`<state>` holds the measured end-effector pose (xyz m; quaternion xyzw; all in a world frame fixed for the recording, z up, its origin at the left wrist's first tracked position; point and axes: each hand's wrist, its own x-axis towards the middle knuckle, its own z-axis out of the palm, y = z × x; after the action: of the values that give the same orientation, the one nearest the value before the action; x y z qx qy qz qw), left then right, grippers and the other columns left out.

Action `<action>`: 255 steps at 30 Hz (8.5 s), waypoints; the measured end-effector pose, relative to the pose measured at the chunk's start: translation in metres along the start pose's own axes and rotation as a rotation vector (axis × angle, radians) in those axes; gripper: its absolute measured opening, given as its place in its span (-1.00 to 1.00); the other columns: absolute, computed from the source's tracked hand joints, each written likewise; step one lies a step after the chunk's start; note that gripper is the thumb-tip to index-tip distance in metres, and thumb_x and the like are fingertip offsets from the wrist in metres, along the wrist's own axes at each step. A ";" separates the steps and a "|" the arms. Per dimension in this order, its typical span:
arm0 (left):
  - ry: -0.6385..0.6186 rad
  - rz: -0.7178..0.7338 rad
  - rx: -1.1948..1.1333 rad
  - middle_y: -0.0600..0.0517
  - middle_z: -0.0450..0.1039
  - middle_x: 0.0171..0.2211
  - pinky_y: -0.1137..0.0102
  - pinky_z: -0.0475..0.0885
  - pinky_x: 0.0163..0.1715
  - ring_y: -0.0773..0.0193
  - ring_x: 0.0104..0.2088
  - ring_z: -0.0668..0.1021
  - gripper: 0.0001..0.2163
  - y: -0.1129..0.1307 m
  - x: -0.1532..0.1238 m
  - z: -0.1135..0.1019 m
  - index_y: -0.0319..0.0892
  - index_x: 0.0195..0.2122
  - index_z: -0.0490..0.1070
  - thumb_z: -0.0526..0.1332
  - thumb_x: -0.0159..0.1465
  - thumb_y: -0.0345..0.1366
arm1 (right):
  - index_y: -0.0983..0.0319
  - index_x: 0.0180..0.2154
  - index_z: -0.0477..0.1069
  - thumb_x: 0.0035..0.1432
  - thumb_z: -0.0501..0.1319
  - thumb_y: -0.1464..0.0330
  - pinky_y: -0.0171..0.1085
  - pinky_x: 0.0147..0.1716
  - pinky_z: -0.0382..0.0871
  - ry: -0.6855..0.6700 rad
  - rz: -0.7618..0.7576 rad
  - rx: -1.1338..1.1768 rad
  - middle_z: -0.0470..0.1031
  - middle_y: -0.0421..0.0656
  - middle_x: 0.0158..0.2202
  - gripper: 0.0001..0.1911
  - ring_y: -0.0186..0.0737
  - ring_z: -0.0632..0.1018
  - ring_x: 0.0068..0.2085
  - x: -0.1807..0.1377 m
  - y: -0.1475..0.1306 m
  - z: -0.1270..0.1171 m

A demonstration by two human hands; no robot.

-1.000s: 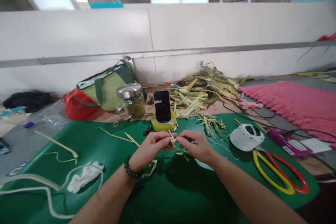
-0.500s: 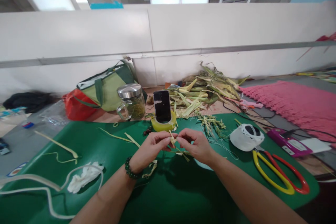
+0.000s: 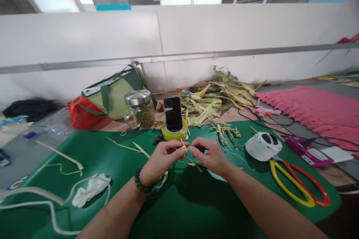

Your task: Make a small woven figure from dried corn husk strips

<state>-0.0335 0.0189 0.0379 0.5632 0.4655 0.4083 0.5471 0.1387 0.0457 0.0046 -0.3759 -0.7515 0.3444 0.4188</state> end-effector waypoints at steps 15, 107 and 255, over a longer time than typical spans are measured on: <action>-0.043 -0.005 -0.080 -0.07 0.58 -0.30 0.33 0.45 -0.23 0.18 -0.30 0.55 -0.72 -0.003 0.002 -0.002 -0.26 -0.28 0.56 0.39 0.00 -0.23 | 0.25 -0.43 0.39 0.14 0.14 0.27 -0.42 -0.61 0.17 0.030 -0.001 0.077 0.34 -0.25 -0.58 -0.81 -0.42 0.29 -0.58 0.000 -0.001 0.000; 0.013 0.196 0.202 -0.10 0.51 -0.15 0.45 0.44 -0.34 0.25 -0.26 0.53 -0.48 -0.011 0.000 0.003 -0.19 0.13 0.24 0.24 0.10 -0.39 | 0.24 -0.45 0.41 0.10 0.18 0.42 -0.41 -0.51 0.34 0.049 -0.193 0.049 0.43 -0.20 -0.50 -0.91 -0.39 0.41 -0.51 -0.002 -0.005 0.001; -0.020 0.110 -0.182 0.04 0.50 -0.41 0.40 0.49 -0.29 0.31 -0.38 0.55 -0.78 -0.017 0.004 0.007 -0.23 -0.37 0.42 0.39 0.01 -0.29 | 0.19 -0.38 0.37 0.15 0.16 0.46 -0.27 -0.35 0.35 0.151 -0.396 -0.154 0.39 -0.16 -0.42 -0.92 -0.25 0.43 -0.32 -0.001 -0.012 -0.010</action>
<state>-0.0270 0.0202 0.0207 0.5399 0.3892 0.4727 0.5776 0.1444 0.0414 0.0188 -0.2764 -0.8012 0.1679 0.5035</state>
